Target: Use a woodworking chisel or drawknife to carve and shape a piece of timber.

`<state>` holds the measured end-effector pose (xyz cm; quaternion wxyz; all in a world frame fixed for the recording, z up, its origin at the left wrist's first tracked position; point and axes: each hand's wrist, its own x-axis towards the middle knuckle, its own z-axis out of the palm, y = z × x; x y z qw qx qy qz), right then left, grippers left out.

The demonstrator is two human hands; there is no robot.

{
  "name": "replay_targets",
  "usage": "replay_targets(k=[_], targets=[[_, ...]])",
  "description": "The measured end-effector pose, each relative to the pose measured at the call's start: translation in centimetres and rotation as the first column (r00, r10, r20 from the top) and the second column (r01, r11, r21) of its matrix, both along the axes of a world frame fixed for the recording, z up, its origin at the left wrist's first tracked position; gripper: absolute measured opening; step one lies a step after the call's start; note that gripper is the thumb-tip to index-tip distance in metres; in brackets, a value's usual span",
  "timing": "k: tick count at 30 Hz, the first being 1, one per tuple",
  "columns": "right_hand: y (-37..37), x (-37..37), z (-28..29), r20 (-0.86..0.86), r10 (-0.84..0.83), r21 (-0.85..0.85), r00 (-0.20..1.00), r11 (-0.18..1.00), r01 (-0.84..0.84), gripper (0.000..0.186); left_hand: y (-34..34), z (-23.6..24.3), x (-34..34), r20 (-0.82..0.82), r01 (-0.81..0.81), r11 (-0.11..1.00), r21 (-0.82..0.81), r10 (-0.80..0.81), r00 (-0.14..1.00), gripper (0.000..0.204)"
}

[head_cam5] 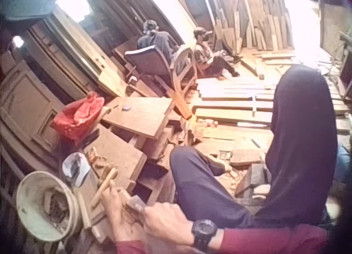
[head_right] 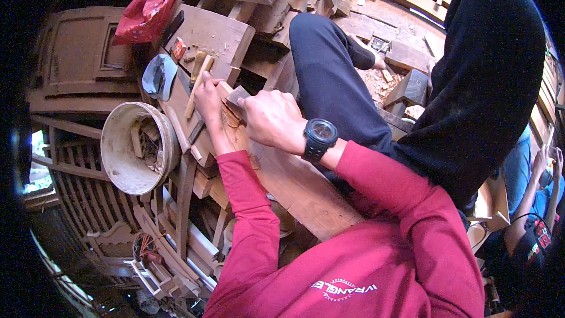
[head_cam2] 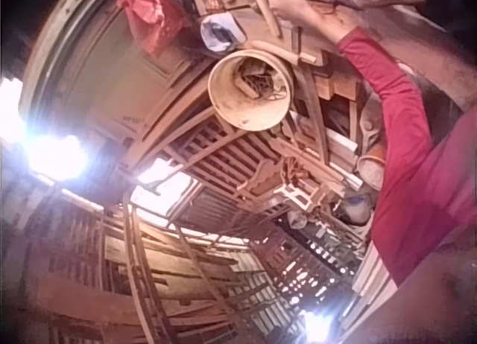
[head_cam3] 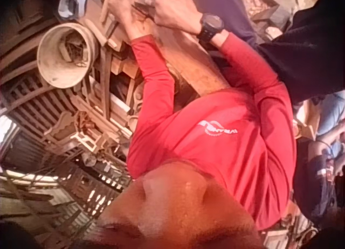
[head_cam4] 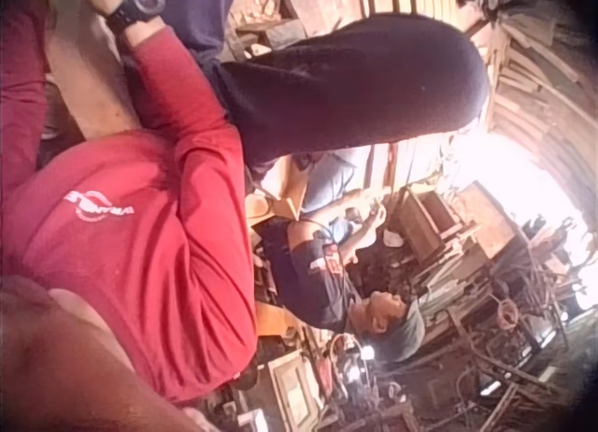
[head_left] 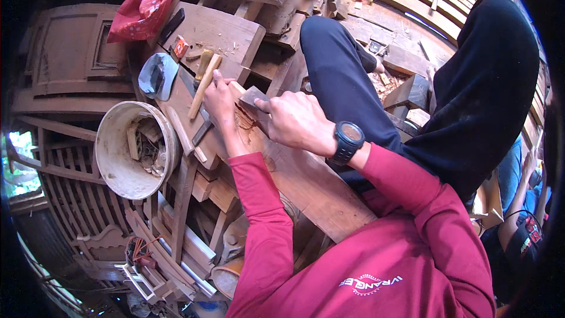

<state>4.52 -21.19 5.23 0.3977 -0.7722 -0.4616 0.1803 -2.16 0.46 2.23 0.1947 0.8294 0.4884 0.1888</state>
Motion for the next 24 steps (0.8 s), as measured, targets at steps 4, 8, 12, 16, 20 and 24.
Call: replay_targets(k=[4, 8, 12, 16, 20, 24], targets=[[-0.5, 0.0, 0.2, 0.019, 0.024, -0.022, 1.0, 0.999, -0.023, 0.037, -0.5, 0.6, 0.4, 0.014, -0.005, 1.0, -0.021, 0.005, 1.0, 0.067], [-0.4, -0.2, -0.2, 0.035, 0.026, -0.018, 0.999, 1.0, -0.026, 0.048, 0.2, 0.1, 0.0, 0.094, 0.012, 0.999, -0.047, -0.008, 0.996, 0.065], [-0.7, -0.5, -0.5, 0.034, 0.018, -0.022, 0.999, 1.0, -0.017, 0.048, 0.3, -0.1, -0.1, 0.135, -0.017, 1.0, -0.024, 0.02, 0.991, 0.063], [-0.5, -0.3, -0.9, -0.004, -0.019, -0.019, 1.0, 1.0, 0.018, 0.047, -0.8, 0.8, 0.4, 0.215, -0.02, 0.998, -0.057, 0.032, 0.976, 0.067], [-0.5, 0.3, -1.4, -0.002, -0.009, -0.041, 1.0, 0.999, 0.009, 0.047, -0.8, 0.4, 0.4, 0.273, 0.004, 0.998, -0.071, 0.016, 0.962, 0.069], [-1.9, -0.1, 0.3, -0.055, 0.027, -0.081, 0.998, 0.996, -0.031, 0.033, -0.2, 0.0, -0.3, 0.314, 0.015, 0.998, -0.061, 0.005, 0.949, 0.071]])
